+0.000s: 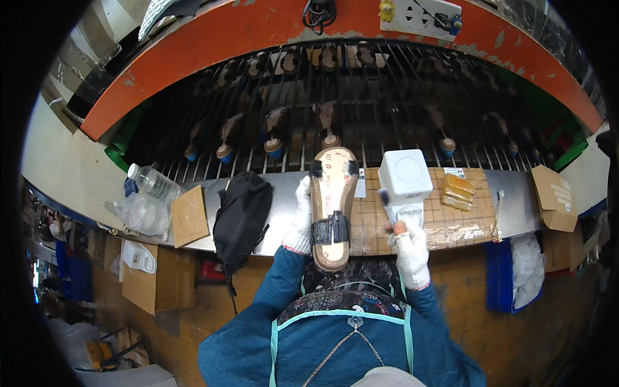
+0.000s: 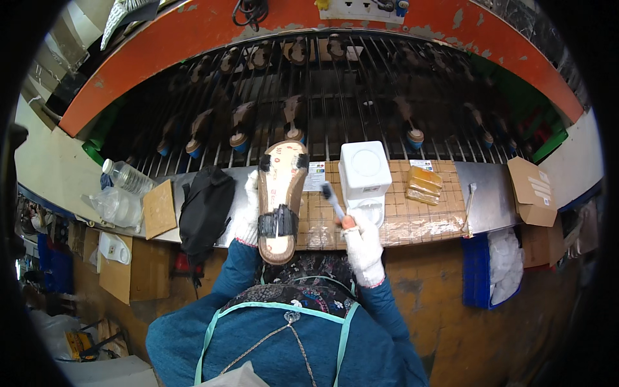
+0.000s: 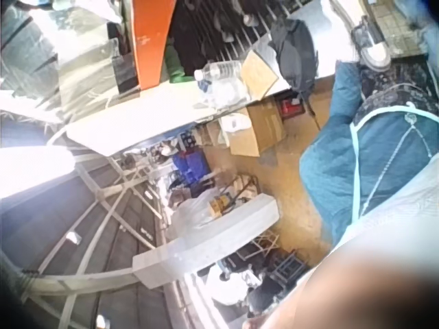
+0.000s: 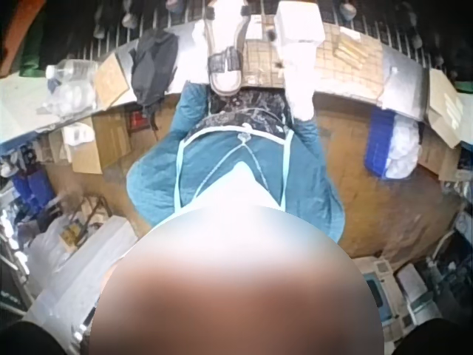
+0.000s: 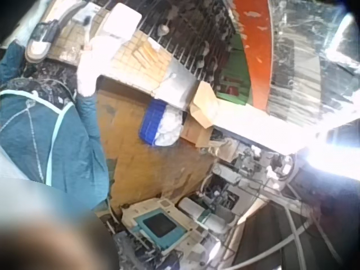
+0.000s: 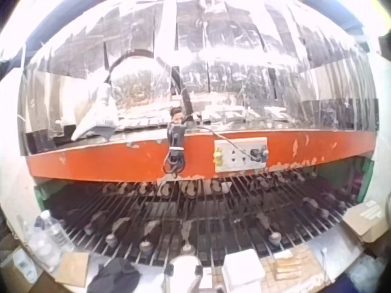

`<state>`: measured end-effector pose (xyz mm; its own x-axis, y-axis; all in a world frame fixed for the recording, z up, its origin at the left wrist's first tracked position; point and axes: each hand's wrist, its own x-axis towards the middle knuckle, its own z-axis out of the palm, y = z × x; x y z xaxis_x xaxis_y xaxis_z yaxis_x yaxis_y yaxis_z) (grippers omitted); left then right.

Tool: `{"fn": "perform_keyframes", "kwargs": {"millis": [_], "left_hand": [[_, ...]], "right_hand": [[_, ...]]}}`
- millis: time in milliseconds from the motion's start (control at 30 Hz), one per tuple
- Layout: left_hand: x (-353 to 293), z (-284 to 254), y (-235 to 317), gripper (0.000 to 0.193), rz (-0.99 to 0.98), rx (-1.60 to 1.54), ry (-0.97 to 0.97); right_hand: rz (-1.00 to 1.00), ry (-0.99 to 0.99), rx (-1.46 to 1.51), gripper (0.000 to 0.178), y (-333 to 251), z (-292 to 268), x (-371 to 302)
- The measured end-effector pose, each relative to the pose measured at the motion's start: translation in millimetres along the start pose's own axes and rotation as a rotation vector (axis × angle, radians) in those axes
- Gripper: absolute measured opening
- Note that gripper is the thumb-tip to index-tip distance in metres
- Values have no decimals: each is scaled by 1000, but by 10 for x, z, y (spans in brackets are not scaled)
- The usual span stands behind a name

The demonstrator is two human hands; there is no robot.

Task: The person repeatedly applies a white adhesive to the sole of a blue sandal using a small brush. They dip the brush into a container and spread the glue across the sole, then place the sandal on a drying rack and repeat the process with another sandal.

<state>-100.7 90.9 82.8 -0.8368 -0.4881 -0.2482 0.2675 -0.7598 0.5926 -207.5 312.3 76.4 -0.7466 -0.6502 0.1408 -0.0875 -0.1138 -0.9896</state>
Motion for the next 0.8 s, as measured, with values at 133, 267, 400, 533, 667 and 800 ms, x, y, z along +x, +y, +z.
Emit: {"fn": "perform_keyframes", "kwargs": {"millis": [133, 267, 400, 533, 667, 800], "left_hand": [[50, 156, -94, 80, 144, 139, 84], [130, 426, -188, 91, 285, 196, -42], [-1, 622, -193, 110, 221, 345, -91], [-172, 499, -82, 118, 253, 584, -424], [-160, 147, -168, 118, 0, 395, -436], [-250, -333, -385, 110, -241, 67, -338]], "right_hand": [[52, -53, 204, 26, 100, 120, -149], [-231, -120, 462, 90, -57, 200, -58], [-120, 27, 403, 96, -285, 55, 191], [127, -16, 845, 80, -441, -273, 432], [185, 14, 1004, 62, -420, -636, 841], [133, 109, 872, 53, -280, -986, 1559]]}}
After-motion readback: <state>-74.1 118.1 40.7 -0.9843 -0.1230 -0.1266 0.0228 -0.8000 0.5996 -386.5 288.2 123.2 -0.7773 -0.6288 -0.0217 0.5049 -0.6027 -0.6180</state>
